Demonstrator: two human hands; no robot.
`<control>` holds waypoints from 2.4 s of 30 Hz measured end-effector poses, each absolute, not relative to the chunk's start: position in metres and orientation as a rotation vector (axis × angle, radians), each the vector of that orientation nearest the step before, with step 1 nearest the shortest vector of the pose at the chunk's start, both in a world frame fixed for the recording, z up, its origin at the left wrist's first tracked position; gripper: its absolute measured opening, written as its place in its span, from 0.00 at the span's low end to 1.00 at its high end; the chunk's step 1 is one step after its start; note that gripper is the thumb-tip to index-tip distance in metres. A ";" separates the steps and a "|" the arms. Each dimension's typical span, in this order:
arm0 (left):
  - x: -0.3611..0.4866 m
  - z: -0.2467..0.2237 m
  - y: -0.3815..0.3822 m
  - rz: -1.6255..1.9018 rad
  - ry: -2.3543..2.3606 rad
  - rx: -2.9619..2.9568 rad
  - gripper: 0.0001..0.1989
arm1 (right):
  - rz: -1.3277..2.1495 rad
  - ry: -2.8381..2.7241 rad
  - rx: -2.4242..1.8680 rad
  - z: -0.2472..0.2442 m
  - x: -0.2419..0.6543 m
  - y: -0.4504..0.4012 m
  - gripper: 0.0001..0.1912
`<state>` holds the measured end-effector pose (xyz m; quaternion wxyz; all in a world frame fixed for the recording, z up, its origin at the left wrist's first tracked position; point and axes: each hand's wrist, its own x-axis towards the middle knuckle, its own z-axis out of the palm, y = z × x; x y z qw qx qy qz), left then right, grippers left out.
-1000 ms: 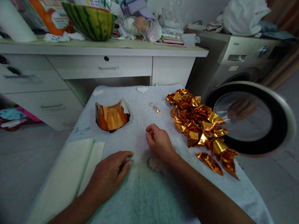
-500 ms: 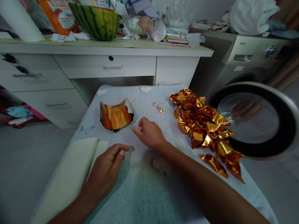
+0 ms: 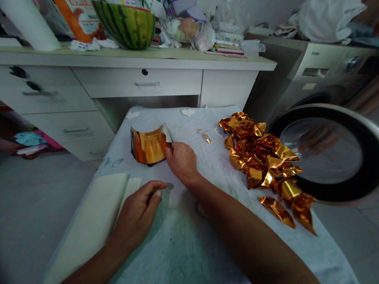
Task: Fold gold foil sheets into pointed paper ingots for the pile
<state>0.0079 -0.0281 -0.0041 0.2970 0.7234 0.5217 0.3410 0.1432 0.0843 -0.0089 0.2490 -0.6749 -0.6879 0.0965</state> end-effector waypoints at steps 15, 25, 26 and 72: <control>0.007 -0.007 -0.027 0.888 1.400 1.929 0.10 | 0.496 -1.688 -1.755 -0.007 0.158 0.071 0.14; 0.004 -0.004 -0.028 1.033 1.359 1.954 0.07 | 0.713 -1.536 -1.601 -0.006 0.197 0.050 0.03; 0.004 -0.003 -0.028 1.049 1.355 1.952 0.07 | 0.752 -1.502 -1.578 -0.005 0.201 0.046 0.03; 0.008 -0.003 -0.018 1.156 1.053 0.791 0.25 | 1.318 -2.132 -0.807 0.012 0.244 -0.003 0.08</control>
